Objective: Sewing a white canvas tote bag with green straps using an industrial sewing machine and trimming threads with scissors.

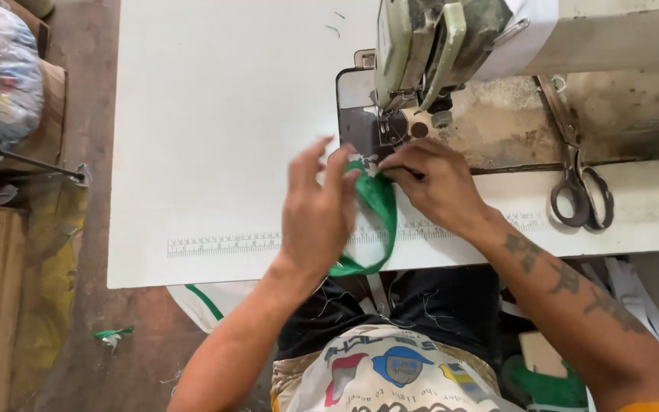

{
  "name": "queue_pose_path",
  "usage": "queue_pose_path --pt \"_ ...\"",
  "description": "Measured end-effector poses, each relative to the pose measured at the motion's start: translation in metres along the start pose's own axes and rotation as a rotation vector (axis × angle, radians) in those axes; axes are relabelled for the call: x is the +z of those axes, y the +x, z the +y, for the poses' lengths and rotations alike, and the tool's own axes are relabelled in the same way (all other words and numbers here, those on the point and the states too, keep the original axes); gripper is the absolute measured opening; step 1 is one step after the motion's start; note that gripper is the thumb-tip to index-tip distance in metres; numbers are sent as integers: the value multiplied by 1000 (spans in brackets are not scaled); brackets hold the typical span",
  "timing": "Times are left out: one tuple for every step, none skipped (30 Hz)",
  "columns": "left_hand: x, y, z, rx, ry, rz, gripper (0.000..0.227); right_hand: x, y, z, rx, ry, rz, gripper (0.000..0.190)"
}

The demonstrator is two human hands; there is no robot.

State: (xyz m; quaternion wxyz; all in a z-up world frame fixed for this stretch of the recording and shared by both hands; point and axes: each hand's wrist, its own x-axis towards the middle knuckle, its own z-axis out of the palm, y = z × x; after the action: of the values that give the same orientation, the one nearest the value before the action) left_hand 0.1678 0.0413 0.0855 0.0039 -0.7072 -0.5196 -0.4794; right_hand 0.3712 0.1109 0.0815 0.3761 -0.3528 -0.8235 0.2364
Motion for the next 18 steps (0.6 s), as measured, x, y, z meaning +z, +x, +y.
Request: queue_pose_path --pt "3 4 7 146 142 26 24 7 9 18 -90 -97 40 17" --pt "6 -2 5 147 142 25 24 2 18 19 -89 -97 42 17" --pt "9 -12 5 216 223 -121 23 -2 22 19 9 -82 -63 13" --pt "12 -22 5 287 302 -268 29 -6 27 20 108 -67 -168 10" --pt "-6 -25 12 278 297 -273 29 -19 27 -1 114 -66 -177 10" --pt "-24 -27 20 323 285 -567 38 -33 29 -22 305 -86 -430 13" --pt "-40 -23 23 376 276 -853 53 -46 37 -42 481 -106 -675 16" --pt "-45 -29 24 379 278 -849 53 -54 33 -53 478 -109 -672 16" --pt "-52 -39 28 276 189 -970 53 -60 27 -66 471 -70 -798 16" --pt "-59 -51 31 170 97 -1087 53 -65 18 -79 462 -28 -923 21" --pt "-53 -46 31 156 90 -1098 53 -50 21 -58 468 -18 -936 21" --pt "-47 -42 30 149 265 -867 53 -35 22 -38 426 -66 -730 17" --pt "-39 -34 27 154 438 -622 68 -21 25 -17 375 -118 -508 16" --pt "-41 -32 32 155 438 -625 68 -10 16 -9 378 -116 -507 16" --pt "-39 -23 31 163 438 -419 46 -1 17 4 280 -181 -380 14" --pt "-38 -14 31 172 432 -213 28 7 18 17 181 -245 -253 12" --pt "-28 -23 26 167 430 -218 28 7 17 19 186 -243 -258 12" --pt "-19 -32 20 212 422 -373 37 8 16 21 127 -247 -231 12"
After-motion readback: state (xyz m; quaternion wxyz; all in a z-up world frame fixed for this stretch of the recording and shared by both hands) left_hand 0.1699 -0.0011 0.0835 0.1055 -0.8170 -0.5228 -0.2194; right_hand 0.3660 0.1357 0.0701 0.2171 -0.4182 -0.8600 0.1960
